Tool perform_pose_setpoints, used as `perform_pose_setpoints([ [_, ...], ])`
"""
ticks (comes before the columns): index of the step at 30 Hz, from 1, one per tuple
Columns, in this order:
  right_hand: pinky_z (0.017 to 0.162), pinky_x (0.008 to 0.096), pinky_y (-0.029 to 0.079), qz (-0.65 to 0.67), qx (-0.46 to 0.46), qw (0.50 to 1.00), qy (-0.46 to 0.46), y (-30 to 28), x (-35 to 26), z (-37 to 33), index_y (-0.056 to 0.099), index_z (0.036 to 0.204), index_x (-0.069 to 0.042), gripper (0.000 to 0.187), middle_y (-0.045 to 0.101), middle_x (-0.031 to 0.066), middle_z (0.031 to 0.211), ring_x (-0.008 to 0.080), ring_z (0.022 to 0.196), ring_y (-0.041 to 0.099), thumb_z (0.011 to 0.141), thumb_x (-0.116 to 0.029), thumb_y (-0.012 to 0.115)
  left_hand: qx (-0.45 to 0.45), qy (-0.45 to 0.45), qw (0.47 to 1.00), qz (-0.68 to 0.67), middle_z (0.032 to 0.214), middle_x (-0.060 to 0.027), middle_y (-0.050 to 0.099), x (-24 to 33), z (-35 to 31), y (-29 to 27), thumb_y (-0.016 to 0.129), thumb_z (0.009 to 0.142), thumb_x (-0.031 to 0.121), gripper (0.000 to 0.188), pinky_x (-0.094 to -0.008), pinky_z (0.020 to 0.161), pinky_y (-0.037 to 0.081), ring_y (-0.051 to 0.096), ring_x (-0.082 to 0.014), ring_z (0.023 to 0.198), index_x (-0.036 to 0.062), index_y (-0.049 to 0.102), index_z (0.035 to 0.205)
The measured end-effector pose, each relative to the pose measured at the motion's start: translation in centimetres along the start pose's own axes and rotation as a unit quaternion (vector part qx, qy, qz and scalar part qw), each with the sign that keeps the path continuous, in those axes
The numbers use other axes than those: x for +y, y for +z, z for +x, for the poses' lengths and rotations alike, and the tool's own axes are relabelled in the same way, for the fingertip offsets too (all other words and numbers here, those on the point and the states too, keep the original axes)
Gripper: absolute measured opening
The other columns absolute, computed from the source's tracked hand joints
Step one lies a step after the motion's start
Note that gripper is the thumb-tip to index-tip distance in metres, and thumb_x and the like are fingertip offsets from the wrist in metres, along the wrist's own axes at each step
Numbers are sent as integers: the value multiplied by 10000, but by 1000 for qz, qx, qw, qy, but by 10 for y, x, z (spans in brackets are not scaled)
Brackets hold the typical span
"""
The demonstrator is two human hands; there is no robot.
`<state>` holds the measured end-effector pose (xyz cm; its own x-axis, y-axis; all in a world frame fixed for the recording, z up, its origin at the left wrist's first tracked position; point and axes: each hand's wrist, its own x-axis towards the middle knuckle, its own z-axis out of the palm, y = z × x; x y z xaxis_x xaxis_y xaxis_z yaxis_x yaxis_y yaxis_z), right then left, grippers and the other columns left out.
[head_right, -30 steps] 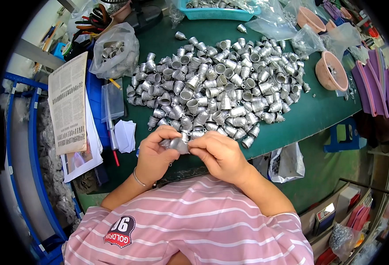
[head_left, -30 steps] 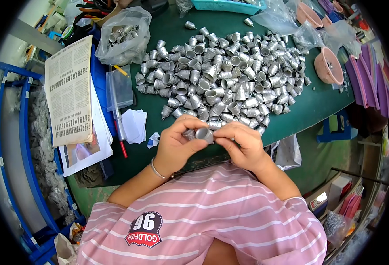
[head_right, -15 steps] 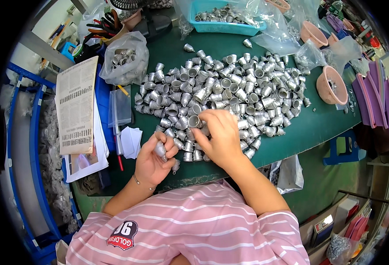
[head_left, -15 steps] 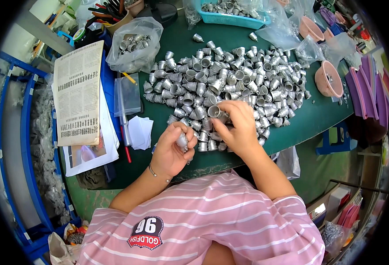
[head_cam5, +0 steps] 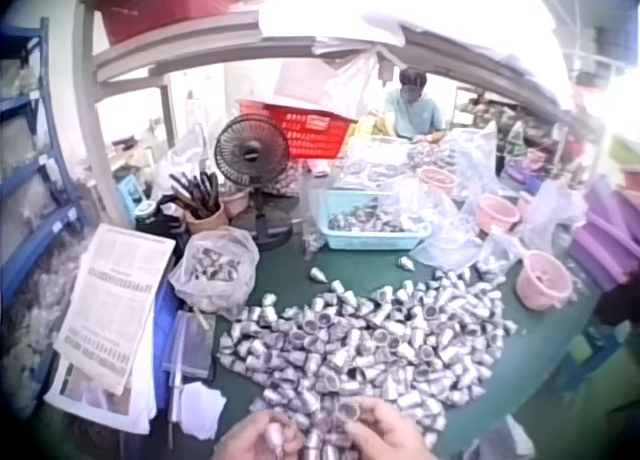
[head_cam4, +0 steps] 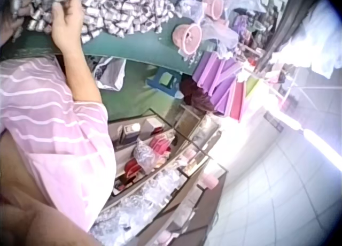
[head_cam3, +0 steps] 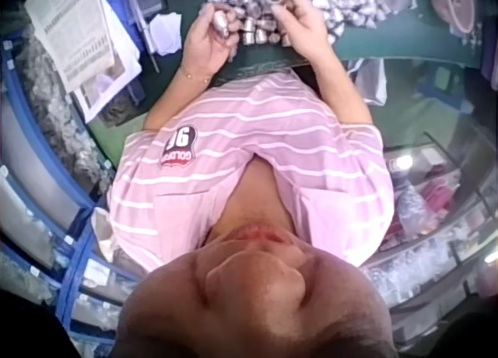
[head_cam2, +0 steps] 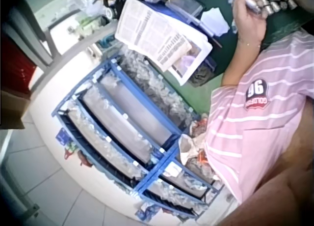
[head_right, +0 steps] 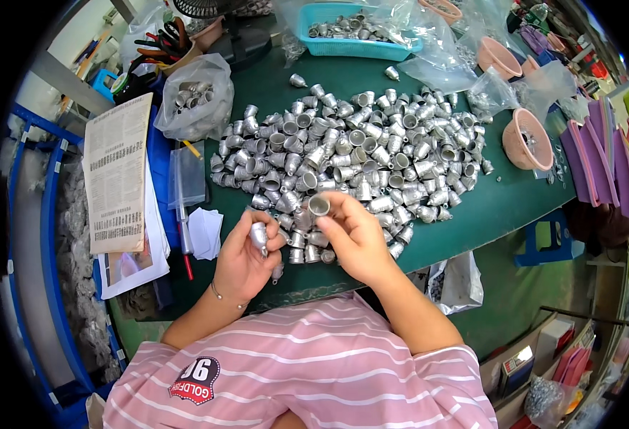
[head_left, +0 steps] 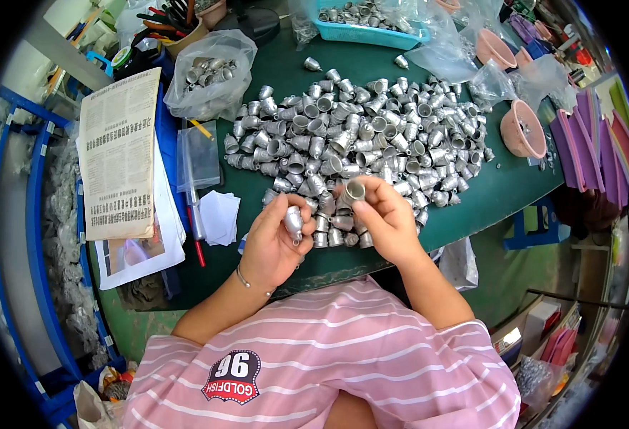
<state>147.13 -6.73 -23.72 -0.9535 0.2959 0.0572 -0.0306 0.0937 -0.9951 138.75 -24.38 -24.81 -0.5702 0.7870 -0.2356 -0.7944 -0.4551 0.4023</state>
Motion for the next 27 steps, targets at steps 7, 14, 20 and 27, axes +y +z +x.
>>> perform_pose_setpoints([
  [7,660,381,490,-298,-49,940,-162,31,-34,6,529,1089,-102,370,499,145,1061,312,813,585,736,-129,636,28,-27,999,2,1158,-111,496,-4,6,20,295,956,390,492,-352,912,390,479,-230,1092,19,385,1267],
  [14,828,333,429,-120,-7,984,-130,-15,-1,-17,488,1060,-43,344,487,107,1006,254,972,510,733,-5,589,-118,-77,972,190,1393,-214,239,-4,-5,47,454,875,471,778,-416,1024,278,329,-307,1255,0,106,1386],
  [20,490,208,373,195,358,913,-17,-130,9,-108,412,1076,-102,468,495,88,921,106,558,433,656,94,479,-215,0,940,265,1052,-236,567,7,0,46,556,860,330,541,-319,742,487,603,-242,873,-76,416,1189],
  [27,587,233,426,177,316,928,-87,-143,18,-168,387,1101,-103,506,518,121,993,127,667,499,656,71,553,-173,9,943,285,945,-171,575,-12,8,53,575,854,264,428,-266,669,461,562,-182,754,-55,457,1114],
])
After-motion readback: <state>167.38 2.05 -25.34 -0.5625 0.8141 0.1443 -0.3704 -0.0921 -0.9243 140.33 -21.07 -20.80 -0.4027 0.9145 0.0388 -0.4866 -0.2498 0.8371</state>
